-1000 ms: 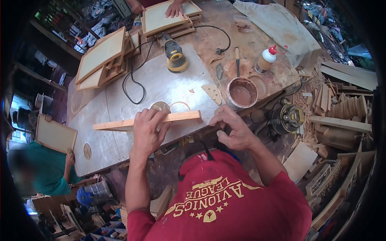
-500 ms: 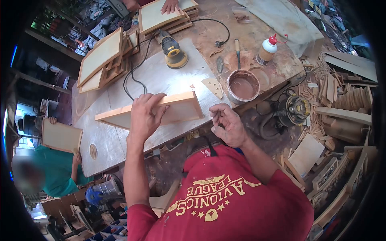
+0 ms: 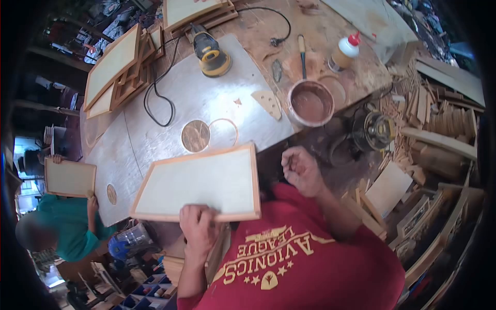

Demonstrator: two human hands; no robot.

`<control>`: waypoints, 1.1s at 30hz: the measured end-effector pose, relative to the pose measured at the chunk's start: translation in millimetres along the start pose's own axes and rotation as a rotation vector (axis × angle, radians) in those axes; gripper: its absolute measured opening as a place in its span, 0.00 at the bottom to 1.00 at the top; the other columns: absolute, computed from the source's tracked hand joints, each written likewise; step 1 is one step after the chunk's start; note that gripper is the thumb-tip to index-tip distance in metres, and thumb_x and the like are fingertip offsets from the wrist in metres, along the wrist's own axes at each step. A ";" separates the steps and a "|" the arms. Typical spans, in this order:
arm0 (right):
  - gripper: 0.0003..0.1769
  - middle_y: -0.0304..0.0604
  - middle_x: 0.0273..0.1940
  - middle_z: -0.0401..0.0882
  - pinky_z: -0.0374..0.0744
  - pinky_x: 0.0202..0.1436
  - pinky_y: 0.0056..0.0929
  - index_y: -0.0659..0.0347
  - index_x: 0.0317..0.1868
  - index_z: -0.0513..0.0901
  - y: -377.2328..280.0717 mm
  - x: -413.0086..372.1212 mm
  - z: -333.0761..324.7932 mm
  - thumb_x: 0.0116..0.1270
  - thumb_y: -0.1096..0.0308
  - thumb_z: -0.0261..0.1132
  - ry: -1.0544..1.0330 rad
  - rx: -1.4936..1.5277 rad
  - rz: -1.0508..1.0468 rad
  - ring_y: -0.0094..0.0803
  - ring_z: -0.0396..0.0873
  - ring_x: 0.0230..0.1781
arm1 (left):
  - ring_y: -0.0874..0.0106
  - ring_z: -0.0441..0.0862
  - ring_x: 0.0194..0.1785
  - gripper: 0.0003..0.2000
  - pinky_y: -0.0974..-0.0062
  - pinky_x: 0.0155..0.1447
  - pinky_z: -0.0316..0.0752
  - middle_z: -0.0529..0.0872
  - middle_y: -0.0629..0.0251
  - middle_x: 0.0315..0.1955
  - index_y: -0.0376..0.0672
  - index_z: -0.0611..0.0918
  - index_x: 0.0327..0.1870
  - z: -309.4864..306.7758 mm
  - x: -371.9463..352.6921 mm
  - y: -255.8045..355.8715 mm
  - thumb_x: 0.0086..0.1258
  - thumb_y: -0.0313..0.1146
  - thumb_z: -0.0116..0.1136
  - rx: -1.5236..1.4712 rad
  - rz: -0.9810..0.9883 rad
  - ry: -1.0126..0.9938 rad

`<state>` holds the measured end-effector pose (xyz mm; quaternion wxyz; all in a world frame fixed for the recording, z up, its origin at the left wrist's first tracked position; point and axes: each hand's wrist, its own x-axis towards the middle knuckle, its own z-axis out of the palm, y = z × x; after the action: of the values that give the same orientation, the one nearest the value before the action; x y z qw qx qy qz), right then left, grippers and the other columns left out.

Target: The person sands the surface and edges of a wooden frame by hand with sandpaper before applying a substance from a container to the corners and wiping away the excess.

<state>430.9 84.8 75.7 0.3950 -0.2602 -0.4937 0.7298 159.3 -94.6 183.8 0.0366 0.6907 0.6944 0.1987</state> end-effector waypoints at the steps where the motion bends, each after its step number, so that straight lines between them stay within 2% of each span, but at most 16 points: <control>1: 0.28 0.39 0.50 0.73 0.77 0.47 0.20 0.62 0.64 0.74 3.1 5.5 -4.2 0.64 0.90 0.60 0.000 -0.003 0.001 0.21 0.75 0.44 | 0.60 0.79 0.46 0.22 0.58 0.49 0.72 0.82 0.64 0.40 0.48 0.86 0.47 8.3 -0.2 -0.2 0.47 0.24 0.72 -0.004 -0.015 -0.013; 3: 0.27 0.39 0.49 0.74 0.77 0.46 0.20 0.62 0.63 0.74 8.9 6.2 -1.3 0.64 0.90 0.60 0.004 0.013 0.036 0.21 0.75 0.44 | 0.59 0.78 0.46 0.24 0.58 0.50 0.72 0.82 0.64 0.41 0.49 0.87 0.50 16.3 -13.4 2.8 0.46 0.25 0.72 -0.008 -0.066 -0.073; 4: 0.26 0.38 0.49 0.74 0.77 0.45 0.20 0.61 0.60 0.74 11.5 10.9 -4.2 0.64 0.90 0.60 0.004 -0.001 0.083 0.20 0.75 0.43 | 0.61 0.78 0.45 0.30 0.59 0.50 0.72 0.83 0.65 0.46 0.51 0.88 0.57 23.4 -18.7 -1.8 0.46 0.25 0.73 0.024 -0.082 -0.089; 7: 0.24 0.38 0.49 0.75 0.78 0.45 0.20 0.61 0.59 0.74 18.6 30.4 -12.1 0.64 0.89 0.60 -0.024 -0.067 0.051 0.20 0.75 0.43 | 0.62 0.78 0.45 0.32 0.60 0.50 0.73 0.84 0.66 0.51 0.52 0.87 0.62 42.7 -23.4 -14.1 0.49 0.26 0.72 0.074 -0.087 -0.114; 11: 0.23 0.38 0.47 0.76 0.78 0.45 0.21 0.60 0.58 0.74 19.7 53.8 -13.3 0.65 0.88 0.60 -0.021 -0.168 0.118 0.21 0.75 0.43 | 0.62 0.78 0.45 0.28 0.61 0.50 0.74 0.84 0.64 0.55 0.52 0.87 0.63 86.2 -57.4 -59.7 0.56 0.27 0.68 0.063 -0.012 -0.094; 16: 0.22 0.39 0.47 0.77 0.79 0.45 0.23 0.60 0.57 0.76 31.3 78.1 -11.7 0.63 0.85 0.61 -0.098 -0.396 0.068 0.23 0.76 0.42 | 0.55 0.77 0.56 0.29 0.55 0.60 0.72 0.81 0.57 0.60 0.49 0.85 0.65 123.8 -112.7 -99.0 0.56 0.24 0.68 0.163 -0.155 0.040; 19: 0.22 0.40 0.46 0.77 0.79 0.45 0.26 0.60 0.57 0.77 35.6 88.5 7.2 0.61 0.83 0.62 -0.122 -0.490 0.102 0.25 0.77 0.41 | 0.49 0.70 0.66 0.32 0.49 0.68 0.67 0.77 0.51 0.62 0.42 0.82 0.67 128.8 -118.5 -85.3 0.55 0.22 0.70 0.273 -0.401 0.147; 20: 0.22 0.41 0.46 0.77 0.79 0.44 0.27 0.60 0.57 0.77 36.6 93.2 15.3 0.61 0.83 0.62 -0.117 -0.516 0.109 0.26 0.77 0.41 | 0.44 0.65 0.69 0.36 0.46 0.73 0.64 0.69 0.43 0.69 0.35 0.75 0.73 131.6 -123.8 -81.8 0.59 0.23 0.71 0.308 -0.509 0.107; 23: 0.23 0.41 0.45 0.78 0.79 0.44 0.28 0.60 0.57 0.78 63.9 104.0 23.7 0.60 0.82 0.63 -0.150 -0.533 0.090 0.27 0.77 0.41 | 0.40 0.62 0.74 0.45 0.46 0.78 0.61 0.61 0.40 0.75 0.33 0.63 0.81 150.1 -119.0 -58.0 0.62 0.24 0.77 0.185 -0.860 0.380; 24: 0.23 0.41 0.44 0.77 0.79 0.42 0.27 0.59 0.57 0.78 65.0 105.2 27.6 0.60 0.81 0.63 -0.143 -0.554 0.151 0.26 0.76 0.41 | 0.42 0.62 0.75 0.47 0.48 0.79 0.62 0.57 0.40 0.76 0.31 0.58 0.82 153.3 -115.6 -50.9 0.65 0.27 0.78 0.075 -0.917 0.466; 25: 0.23 0.41 0.43 0.77 0.79 0.42 0.27 0.60 0.58 0.78 69.8 104.5 26.4 0.60 0.81 0.63 -0.127 -0.575 0.151 0.26 0.76 0.40 | 0.46 0.66 0.75 0.44 0.50 0.80 0.64 0.60 0.43 0.77 0.32 0.57 0.83 159.2 -111.2 -42.4 0.70 0.25 0.73 -0.072 -1.051 0.554; 27: 0.23 0.41 0.42 0.77 0.79 0.41 0.27 0.60 0.58 0.78 82.4 102.2 22.4 0.60 0.81 0.64 -0.097 -0.619 0.147 0.26 0.76 0.39 | 0.51 0.70 0.74 0.37 0.52 0.79 0.67 0.67 0.50 0.75 0.34 0.59 0.83 186.4 -129.9 -40.6 0.77 0.28 0.66 -0.788 -1.357 0.887; 28: 0.22 0.40 0.40 0.77 0.80 0.41 0.28 0.60 0.57 0.78 82.4 101.3 23.7 0.60 0.80 0.64 -0.067 -0.574 0.083 0.26 0.75 0.36 | 0.52 0.71 0.75 0.35 0.52 0.80 0.67 0.69 0.51 0.75 0.35 0.61 0.83 186.5 -132.8 -39.7 0.79 0.31 0.63 -1.065 -1.422 1.066; 30: 0.21 0.40 0.39 0.79 0.80 0.41 0.30 0.59 0.56 0.78 87.1 99.6 18.7 0.60 0.77 0.65 -0.027 -0.642 0.106 0.26 0.75 0.34 | 0.55 0.72 0.75 0.31 0.53 0.81 0.66 0.73 0.55 0.74 0.38 0.63 0.82 189.7 -118.6 -42.9 0.83 0.36 0.57 -1.696 -1.447 1.402; 31: 0.20 0.40 0.39 0.80 0.81 0.41 0.31 0.57 0.55 0.79 98.9 100.3 11.8 0.61 0.75 0.66 -0.005 -0.671 0.099 0.27 0.76 0.34 | 0.61 0.75 0.74 0.28 0.59 0.78 0.70 0.76 0.58 0.74 0.37 0.69 0.78 170.4 -95.1 -30.8 0.87 0.48 0.50 -1.705 -1.386 1.281; 33: 0.19 0.41 0.38 0.81 0.81 0.42 0.32 0.56 0.54 0.80 102.6 106.0 7.5 0.61 0.73 0.67 0.003 -0.715 0.107 0.29 0.79 0.35 | 0.61 0.73 0.76 0.33 0.58 0.81 0.68 0.73 0.55 0.76 0.37 0.66 0.81 179.3 -93.8 -40.9 0.88 0.54 0.47 -1.663 -1.342 1.242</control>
<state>333.7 148.8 -15.4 0.2410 -0.4084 -0.7031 0.5300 183.0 -144.2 -15.2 0.2232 -0.2465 0.4735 0.8156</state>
